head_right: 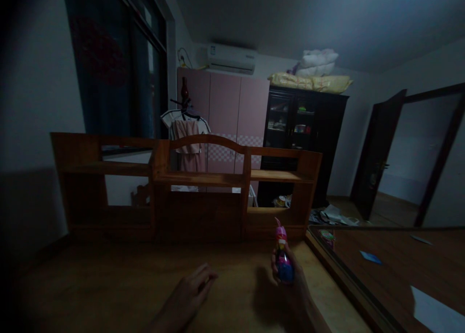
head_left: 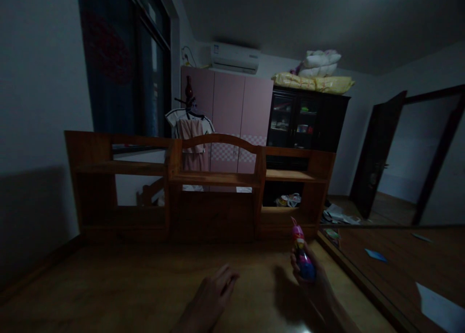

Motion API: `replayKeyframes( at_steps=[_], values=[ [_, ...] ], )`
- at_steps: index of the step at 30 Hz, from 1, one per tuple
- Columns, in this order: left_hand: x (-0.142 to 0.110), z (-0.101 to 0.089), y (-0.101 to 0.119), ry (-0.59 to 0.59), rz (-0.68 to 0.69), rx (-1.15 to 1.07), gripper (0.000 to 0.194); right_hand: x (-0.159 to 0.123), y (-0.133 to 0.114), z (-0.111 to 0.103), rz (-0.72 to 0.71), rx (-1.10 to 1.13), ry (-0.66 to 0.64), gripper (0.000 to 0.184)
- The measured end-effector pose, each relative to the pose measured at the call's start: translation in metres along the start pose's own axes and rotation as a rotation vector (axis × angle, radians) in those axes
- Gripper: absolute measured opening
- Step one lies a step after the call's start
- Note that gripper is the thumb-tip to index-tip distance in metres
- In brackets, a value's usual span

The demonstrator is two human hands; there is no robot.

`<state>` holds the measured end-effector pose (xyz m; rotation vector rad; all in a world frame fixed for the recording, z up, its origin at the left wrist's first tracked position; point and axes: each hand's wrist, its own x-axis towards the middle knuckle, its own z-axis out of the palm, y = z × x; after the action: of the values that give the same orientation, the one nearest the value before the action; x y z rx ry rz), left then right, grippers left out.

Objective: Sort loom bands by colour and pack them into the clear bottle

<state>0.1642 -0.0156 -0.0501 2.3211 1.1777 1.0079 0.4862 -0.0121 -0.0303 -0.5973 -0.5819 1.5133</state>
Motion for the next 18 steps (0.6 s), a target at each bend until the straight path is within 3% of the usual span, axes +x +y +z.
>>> replayKeyframes(
  at_steps=[12,18],
  values=[
    [-0.0001,-0.004,0.0053,-0.031,-0.028,-0.013,0.027,-0.0065,0.0019,0.0058,0.002,-0.025,-0.056,0.03],
    [0.0009,-0.0026,0.0029,-0.034,-0.029,-0.025,0.028,-0.0054,0.001,0.0074,0.082,-0.052,-0.051,0.028]
  ],
)
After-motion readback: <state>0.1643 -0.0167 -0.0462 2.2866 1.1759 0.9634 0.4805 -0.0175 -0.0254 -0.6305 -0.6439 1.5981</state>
